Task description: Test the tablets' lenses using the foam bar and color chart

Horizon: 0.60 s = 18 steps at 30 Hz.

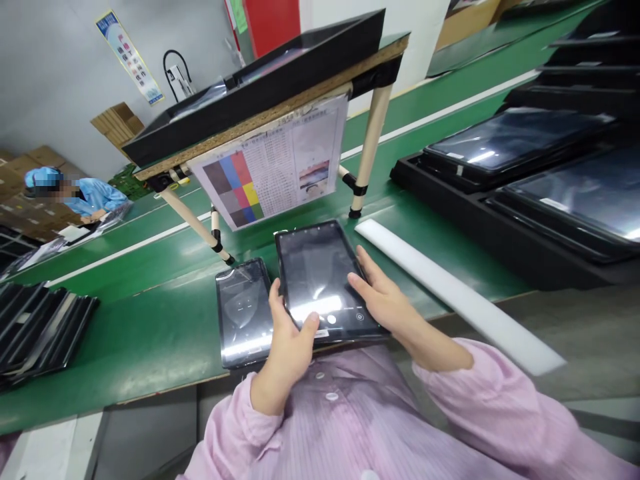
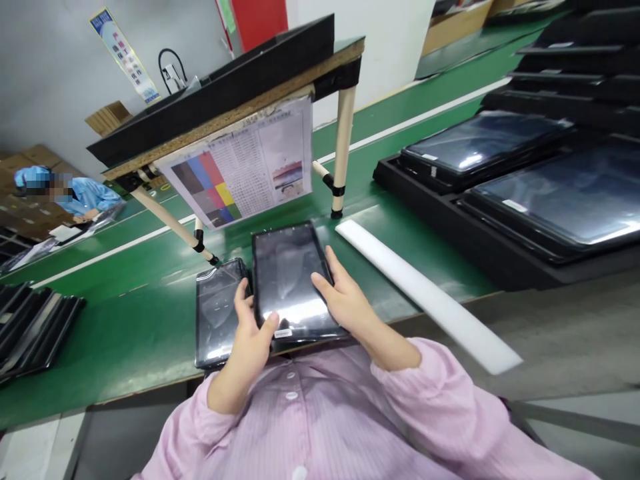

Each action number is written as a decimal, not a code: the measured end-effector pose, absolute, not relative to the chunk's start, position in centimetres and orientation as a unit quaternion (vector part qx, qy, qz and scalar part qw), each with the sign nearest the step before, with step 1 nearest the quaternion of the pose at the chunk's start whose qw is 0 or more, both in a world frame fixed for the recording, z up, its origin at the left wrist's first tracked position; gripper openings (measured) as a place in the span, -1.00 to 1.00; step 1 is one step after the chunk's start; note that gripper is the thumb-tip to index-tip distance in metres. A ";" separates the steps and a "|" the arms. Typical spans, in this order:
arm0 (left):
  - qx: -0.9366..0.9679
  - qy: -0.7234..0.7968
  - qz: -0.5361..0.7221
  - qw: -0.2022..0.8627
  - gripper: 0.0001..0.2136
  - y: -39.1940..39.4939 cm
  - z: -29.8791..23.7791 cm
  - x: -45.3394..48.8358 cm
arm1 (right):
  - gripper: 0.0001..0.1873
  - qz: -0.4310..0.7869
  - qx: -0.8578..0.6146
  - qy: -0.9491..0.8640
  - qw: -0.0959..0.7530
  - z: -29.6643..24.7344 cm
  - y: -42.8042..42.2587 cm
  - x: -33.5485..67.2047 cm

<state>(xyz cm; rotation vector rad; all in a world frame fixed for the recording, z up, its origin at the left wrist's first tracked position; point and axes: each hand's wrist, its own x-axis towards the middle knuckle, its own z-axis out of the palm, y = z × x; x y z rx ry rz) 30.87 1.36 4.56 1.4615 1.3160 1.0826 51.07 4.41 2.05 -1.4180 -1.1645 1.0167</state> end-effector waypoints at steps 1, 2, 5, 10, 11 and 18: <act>0.587 0.520 0.461 0.415 -0.17 1.0 5.0 30.6 | -0.06 0.395 -0.558 -0.498 0.533 2.7 4.0 50.6; 0.584 0.512 0.489 0.397 -0.16 0.6 5.5 30.3 | -0.10 0.375 -0.524 -0.513 0.567 3.4 3.6 50.1; 0.588 0.522 0.543 0.292 -0.10 0.3 6.7 29.3 | -0.12 0.369 -0.420 -0.535 0.633 5.6 3.5 48.5; 0.630 0.579 0.507 0.102 0.10 0.8 6.9 28.1 | -0.10 0.492 -0.367 -0.499 0.612 7.5 5.8 46.9; 0.634 0.584 0.499 0.088 0.12 0.9 6.9 28.0 | -0.08 0.518 -0.366 -0.494 0.595 7.6 6.3 46.7; 0.627 0.606 0.483 0.083 0.18 1.2 6.8 28.1 | 0.03 0.572 -0.377 -0.466 0.560 6.6 8.5 46.1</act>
